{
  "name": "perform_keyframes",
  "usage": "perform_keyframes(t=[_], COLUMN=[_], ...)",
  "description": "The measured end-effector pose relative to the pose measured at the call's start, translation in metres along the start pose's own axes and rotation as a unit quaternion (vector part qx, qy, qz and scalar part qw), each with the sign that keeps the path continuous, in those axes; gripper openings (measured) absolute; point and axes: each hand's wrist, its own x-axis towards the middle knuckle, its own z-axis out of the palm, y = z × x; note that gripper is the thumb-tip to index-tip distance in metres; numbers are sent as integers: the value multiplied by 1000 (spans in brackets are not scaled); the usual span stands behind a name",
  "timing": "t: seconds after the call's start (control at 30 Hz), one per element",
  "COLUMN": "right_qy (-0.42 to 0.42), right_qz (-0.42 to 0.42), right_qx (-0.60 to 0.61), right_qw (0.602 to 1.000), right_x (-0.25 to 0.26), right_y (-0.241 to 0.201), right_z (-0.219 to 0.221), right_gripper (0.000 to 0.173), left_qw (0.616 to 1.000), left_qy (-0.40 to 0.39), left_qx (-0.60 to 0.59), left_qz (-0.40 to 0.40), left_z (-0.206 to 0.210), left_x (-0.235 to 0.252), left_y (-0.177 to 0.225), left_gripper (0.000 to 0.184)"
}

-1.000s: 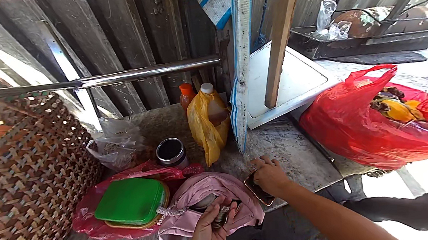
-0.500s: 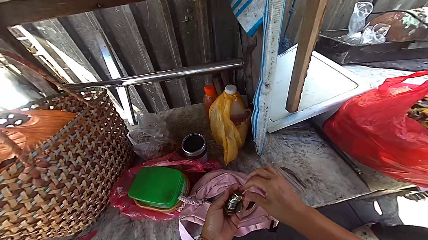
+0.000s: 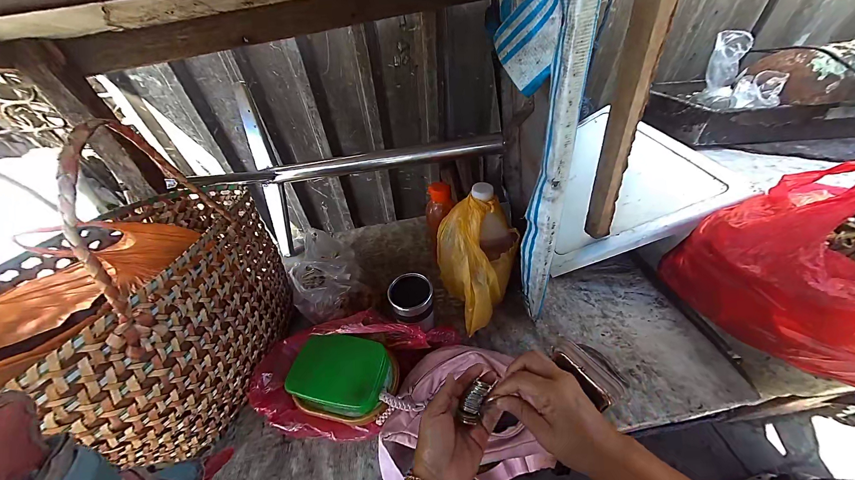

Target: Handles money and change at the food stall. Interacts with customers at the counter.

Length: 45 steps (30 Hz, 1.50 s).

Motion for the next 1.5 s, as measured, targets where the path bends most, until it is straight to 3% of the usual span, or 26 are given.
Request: perform_keyframes(t=[0.2,0.33,0.4,0.47,0.6,0.7,0.87,0.93,1.0,1.1,1.23,1.37,1.5], right_qy=[24,-42,-63,-23,4,-30,-41,-25,-18,-5,47,16,-5], right_qz=[38,89,147,187,287,346,344,317,262,161,133,218,352], right_qx=[-37,-52,-23,-8,38,121,322,320,223,10,-127,-70,110], right_qw=[998,994,987,982,957,930,881,892,939,987,982,973,929], right_x=[-7,-5,0,3,4,7,-1,-7,-12,-16,-15,-7,7], right_y=[-14,-20,-23,-23,-22,-20,-10,-4,-1,-2,-1,-3,4], right_z=[29,32,28,27,30,32,24,13,3,5,21,12,-16], right_gripper=[14,16,26,36,74,79,78,89,97,90,76,62,62], left_qw=[999,997,997,997,997,996,998,999,1000,999,996,991,984], left_qy=[11,-6,-7,-7,-15,-36,-44,-38,-25,-7,14,6,-90], left_qx=[33,67,72,68,69,77,34,17,13,40,82,131,154], left_qz=[-2,-21,-32,-34,-27,-20,-21,-14,-4,7,13,27,28], left_z=[2,3,1,1,2,1,-3,-3,-2,7,26,39,44], left_x=[-2,-5,-7,-8,-8,-6,0,4,8,13,15,17,18], left_y=[0,0,-3,-6,-7,-7,-4,-1,1,-4,-19,-27,-27], left_gripper=[61,57,54,52,48,47,45,41,36,37,38,36,39])
